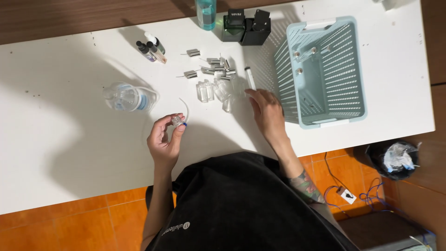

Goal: Assembling small perfume sample vials by attaching sprayer heads and using a syringe to handle liquid.

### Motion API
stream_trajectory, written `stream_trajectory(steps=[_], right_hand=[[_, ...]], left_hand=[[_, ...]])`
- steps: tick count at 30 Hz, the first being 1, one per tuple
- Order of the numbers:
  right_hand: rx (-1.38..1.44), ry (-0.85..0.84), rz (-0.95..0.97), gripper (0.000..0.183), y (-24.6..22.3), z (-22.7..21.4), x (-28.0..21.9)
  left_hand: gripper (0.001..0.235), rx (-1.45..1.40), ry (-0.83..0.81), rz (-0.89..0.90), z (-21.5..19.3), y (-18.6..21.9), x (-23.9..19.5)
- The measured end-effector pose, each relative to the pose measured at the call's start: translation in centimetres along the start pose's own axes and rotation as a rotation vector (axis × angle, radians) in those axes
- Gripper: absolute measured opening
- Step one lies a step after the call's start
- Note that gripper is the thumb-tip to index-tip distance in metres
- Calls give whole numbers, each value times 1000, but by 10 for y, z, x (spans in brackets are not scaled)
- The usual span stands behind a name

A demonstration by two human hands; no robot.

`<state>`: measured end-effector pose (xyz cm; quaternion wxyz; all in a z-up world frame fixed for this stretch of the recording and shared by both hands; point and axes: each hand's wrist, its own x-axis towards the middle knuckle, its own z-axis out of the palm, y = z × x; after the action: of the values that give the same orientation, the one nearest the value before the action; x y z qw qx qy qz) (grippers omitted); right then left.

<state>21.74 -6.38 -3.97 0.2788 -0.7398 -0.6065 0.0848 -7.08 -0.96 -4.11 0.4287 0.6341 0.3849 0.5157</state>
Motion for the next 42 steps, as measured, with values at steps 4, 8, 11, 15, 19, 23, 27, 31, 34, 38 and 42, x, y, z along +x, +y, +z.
stream_trajectory(steps=[4, 8, 11, 15, 19, 23, 27, 31, 34, 38, 42], right_hand=[[-158, -6, 16, 27, 12, 4, -3], [-208, -22, 2, 25, 11, 1, -4], [-201, 4, -3, 24, 2, -4, 0], [-76, 67, -38, 25, 5, 7, 13], [-108, 111, -127, 22, 10, 24, 48], [-107, 102, -136, 19, 24, 45, 75], [-117, 31, -101, 23, 32, 56, 87], [-99, -76, -46, 23, 30, 50, 94], [-101, -116, -43, 20, 30, 48, 97], [-88, -132, -38, 18, 30, 45, 97], [-17, -132, -56, 19, 31, 42, 94]], left_hand=[[29, -5, -16, 17, 5, 6, 6], [27, -27, -31, 4, 6, 12, 8], [27, -28, -43, -2, 6, 13, 10], [27, -46, -53, -8, 10, 11, 11], [25, -70, -73, 24, 17, 14, 13], [28, -91, -61, 19, 19, 20, 14], [28, -87, -35, -14, 16, 18, 12], [26, -68, -25, -26, 17, 24, 16], [25, -73, -30, -34, 17, 24, 17], [25, -82, -42, -33, 18, 22, 19], [24, -91, -48, -21, 20, 24, 20]])
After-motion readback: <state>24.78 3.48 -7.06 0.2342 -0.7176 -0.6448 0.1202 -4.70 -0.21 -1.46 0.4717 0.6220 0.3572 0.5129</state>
